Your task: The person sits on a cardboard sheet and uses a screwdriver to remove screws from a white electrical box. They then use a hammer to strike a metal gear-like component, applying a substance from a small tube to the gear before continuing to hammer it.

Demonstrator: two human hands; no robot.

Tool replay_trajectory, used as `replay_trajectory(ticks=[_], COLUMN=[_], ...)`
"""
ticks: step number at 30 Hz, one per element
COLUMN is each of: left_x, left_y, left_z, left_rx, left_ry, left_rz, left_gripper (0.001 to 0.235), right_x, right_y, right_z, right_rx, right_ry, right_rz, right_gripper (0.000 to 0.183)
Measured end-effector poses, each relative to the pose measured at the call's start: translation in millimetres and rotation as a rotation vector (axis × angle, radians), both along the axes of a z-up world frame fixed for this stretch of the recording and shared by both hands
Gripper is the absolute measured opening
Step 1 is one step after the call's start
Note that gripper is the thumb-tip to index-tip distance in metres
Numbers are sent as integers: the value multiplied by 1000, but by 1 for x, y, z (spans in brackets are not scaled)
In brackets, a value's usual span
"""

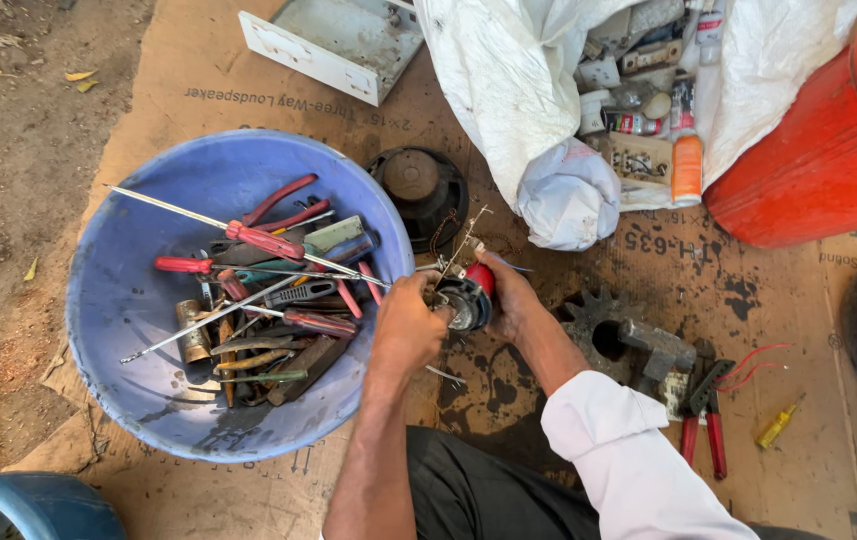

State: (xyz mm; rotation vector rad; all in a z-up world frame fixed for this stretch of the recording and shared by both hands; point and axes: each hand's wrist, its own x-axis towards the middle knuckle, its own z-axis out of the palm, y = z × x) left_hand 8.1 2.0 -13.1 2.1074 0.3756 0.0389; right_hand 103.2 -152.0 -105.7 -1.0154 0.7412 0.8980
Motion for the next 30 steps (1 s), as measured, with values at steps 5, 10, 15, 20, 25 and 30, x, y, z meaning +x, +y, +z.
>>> replay_trajectory(ticks=[5,10,15,20,25,30], left_x=[-7,-8,9,13,16,47], left_y=[-7,-13,-45,-50,-48,-47], left_z=[0,-22,-51,-61,-75,-104], left_rx=[96,248,417,401,324,437], left_ry=[286,345,436,479,423,189], left_rz=[-189,-273,-350,-289,-185,-174], left_gripper=[47,35,23,23,25,21], right_x=[-30,-44,-60,-114,-159,-159], right_y=[-6,-17,-47,-79,-83,-60], right_z=[-15,-58,-66,-52,-26,-11], right_rx=[-131,-107,-216,-449,-592,-495], right_ry=[21,-149,-443,-586,-776,-757], right_rz=[-73,-326,-366,-207,111,101], right_gripper=[72,46,27,34,27,23])
